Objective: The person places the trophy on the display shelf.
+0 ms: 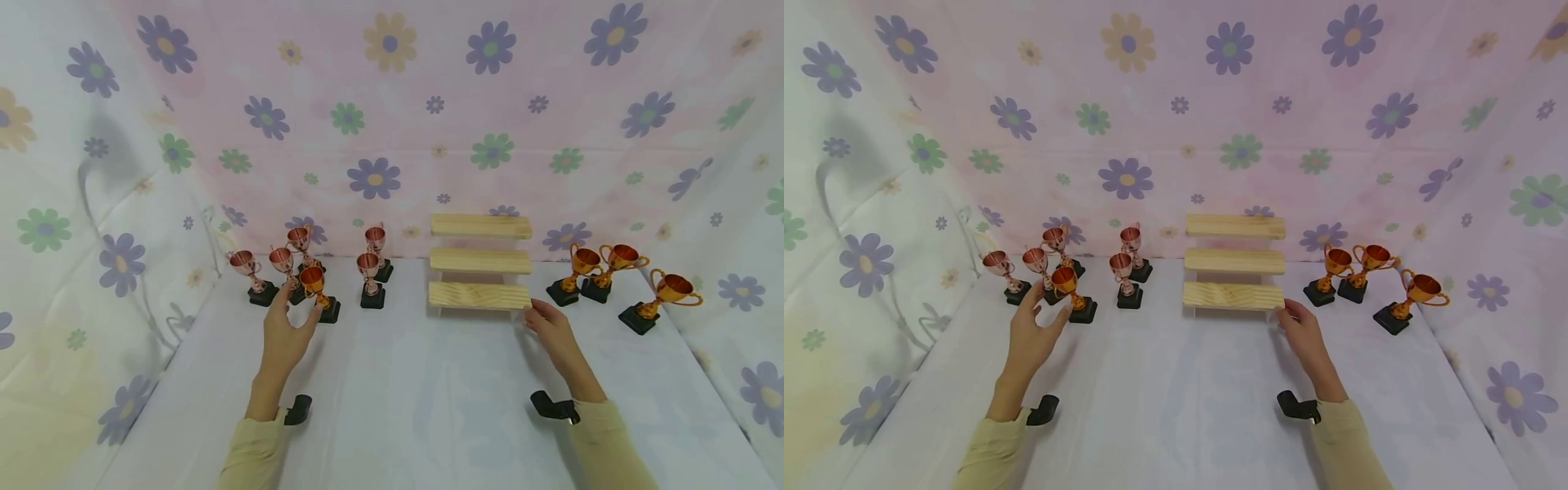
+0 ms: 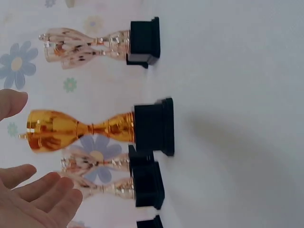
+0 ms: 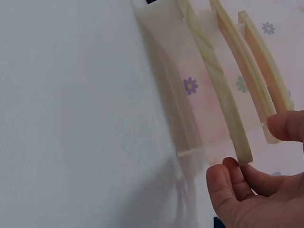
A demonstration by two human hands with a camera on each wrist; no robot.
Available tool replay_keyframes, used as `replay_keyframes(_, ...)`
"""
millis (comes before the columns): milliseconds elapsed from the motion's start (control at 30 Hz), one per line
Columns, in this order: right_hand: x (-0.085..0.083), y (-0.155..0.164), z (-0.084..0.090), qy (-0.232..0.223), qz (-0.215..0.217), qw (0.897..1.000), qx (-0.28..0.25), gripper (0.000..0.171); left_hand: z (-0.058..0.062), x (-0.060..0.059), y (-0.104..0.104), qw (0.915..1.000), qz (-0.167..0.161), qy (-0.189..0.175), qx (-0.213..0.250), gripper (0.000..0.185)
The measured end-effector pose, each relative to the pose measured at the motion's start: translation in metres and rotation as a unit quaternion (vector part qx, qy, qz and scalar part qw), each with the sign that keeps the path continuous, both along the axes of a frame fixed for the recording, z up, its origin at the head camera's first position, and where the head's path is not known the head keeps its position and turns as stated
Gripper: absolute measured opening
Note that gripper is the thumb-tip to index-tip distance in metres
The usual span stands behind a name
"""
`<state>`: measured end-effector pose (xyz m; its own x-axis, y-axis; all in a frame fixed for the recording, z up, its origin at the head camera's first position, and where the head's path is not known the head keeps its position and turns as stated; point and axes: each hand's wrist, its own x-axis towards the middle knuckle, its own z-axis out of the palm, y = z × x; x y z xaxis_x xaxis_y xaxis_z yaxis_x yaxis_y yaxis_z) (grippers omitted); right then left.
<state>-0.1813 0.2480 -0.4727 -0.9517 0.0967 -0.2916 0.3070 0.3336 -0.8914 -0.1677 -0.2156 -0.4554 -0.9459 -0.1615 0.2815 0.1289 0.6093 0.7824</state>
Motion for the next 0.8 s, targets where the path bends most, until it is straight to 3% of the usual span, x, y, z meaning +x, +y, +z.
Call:
replay_keyframes(133, -0.011, -0.003, -0.003, -0.019, -0.034, 0.995, -0.095, 0.065, -0.001, -0.01, 0.013, 0.9985, 0.0, 0.032, 0.044, 0.073)
replay_keyframes(367, -0.02, -0.003, -0.012, -0.061, -0.107, 0.971, -0.206, 0.065, -0.005, -0.021, 0.028, 0.9862, 0.017, 0.07, 0.149, 0.079)
replay_keyframes(800, -0.028, 0.008, -0.008, -0.109, -0.114, 0.954, -0.257, 0.067, -0.022, -0.041, 0.038, 0.9703, 0.081, 0.122, 0.193, 0.067)
